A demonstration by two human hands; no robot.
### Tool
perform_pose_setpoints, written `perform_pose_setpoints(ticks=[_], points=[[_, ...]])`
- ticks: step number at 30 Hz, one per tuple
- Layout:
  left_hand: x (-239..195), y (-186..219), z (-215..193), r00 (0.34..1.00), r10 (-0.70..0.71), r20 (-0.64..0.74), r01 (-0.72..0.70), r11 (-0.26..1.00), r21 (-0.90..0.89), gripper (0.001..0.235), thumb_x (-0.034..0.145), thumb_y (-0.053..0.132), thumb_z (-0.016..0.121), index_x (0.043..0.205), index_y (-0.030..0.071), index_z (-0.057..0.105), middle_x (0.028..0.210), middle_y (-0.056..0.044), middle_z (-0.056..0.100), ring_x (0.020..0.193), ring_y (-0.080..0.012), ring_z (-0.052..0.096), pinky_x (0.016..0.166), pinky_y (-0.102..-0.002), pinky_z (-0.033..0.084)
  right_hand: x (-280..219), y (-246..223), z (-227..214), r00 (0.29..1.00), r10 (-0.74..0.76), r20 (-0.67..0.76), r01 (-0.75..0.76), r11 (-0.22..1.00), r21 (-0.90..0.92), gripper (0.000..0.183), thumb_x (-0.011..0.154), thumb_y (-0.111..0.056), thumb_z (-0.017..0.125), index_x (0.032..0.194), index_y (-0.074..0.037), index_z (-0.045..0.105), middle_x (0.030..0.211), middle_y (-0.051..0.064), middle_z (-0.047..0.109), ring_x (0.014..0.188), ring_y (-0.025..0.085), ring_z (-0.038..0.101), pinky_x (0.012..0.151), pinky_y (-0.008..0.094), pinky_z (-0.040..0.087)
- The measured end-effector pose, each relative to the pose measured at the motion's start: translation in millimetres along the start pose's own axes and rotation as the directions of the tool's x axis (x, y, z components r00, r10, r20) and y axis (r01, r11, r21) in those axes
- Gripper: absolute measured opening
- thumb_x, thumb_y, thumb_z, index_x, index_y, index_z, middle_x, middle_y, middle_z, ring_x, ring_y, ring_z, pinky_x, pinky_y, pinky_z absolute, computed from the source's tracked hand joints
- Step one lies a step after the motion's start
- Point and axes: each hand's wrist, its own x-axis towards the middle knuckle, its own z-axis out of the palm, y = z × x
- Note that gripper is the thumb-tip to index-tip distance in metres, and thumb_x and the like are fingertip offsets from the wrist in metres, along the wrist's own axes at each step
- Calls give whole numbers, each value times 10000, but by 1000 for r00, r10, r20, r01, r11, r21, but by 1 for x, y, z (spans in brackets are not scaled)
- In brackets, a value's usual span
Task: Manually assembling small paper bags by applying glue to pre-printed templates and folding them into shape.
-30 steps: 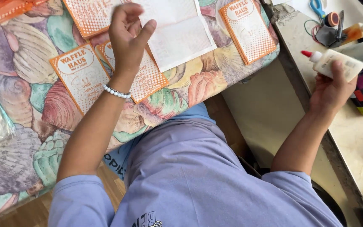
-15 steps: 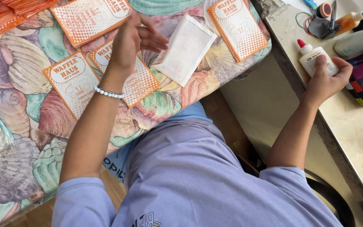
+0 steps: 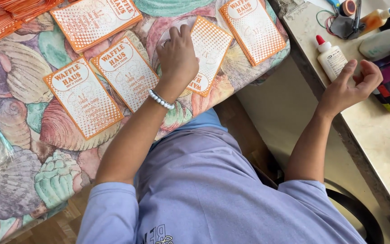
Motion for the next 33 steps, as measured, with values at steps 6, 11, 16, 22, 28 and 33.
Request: perform_pose_setpoints(ticks=[6,11,16,22,28,33], points=[[-26,0,-30,999,-19,-36,1,900,-435,585,830,-41,739,1363,62,519,753,3,657,608,-136,611,497,-301,467,3,-54,17,997,0,-73,21,958,287,106,1091,-47,556,1196,-34,564,1105,120,588,980,246,570,864,345,472],[-100,-9,-66,976,-7,-216,-190,446,-874,138,966,104,715,1077,24,694,995,-54,688,824,-116,607,682,-239,502,-24,-147,44,927,69,369,-325,640,696,442,1136,-188,686,1511,-175,451,1401,159,585,1272,318,595,1107,406,503],[-152,-25,-84,978,-158,-138,-123,103,-987,106,988,157,718,990,94,633,899,46,529,815,-38,479,728,-190,414,-35,-268,60,621,-15,784,-760,234,606,1259,831,-147,945,1717,-166,51,965,152,695,747,121,526,819,263,494],[-166,-50,-117,928,-204,-311,-310,38,-950,435,946,153,766,1279,-36,559,1214,-142,671,1159,-217,672,1049,-318,577,-45,-303,69,631,-107,769,-678,405,613,980,1015,95,857,1703,-105,188,1655,35,559,661,104,589,616,251,504],[-166,-54,-146,871,-273,-408,-257,454,-853,111,1004,165,725,1067,75,730,945,-37,776,776,-58,693,696,-181,491,-49,-310,67,632,-150,760,-668,392,632,1042,923,-23,887,1695,-88,190,1744,97,432,1165,327,798,899,374,692],[-172,-55,-145,886,-260,-384,-246,440,-864,125,992,148,741,1070,51,740,850,-37,764,728,-35,640,665,-173,472,-47,-295,68,715,-84,694,-614,401,680,1004,946,100,920,1698,-45,270,1823,26,261,992,361,834,694,317,612]])
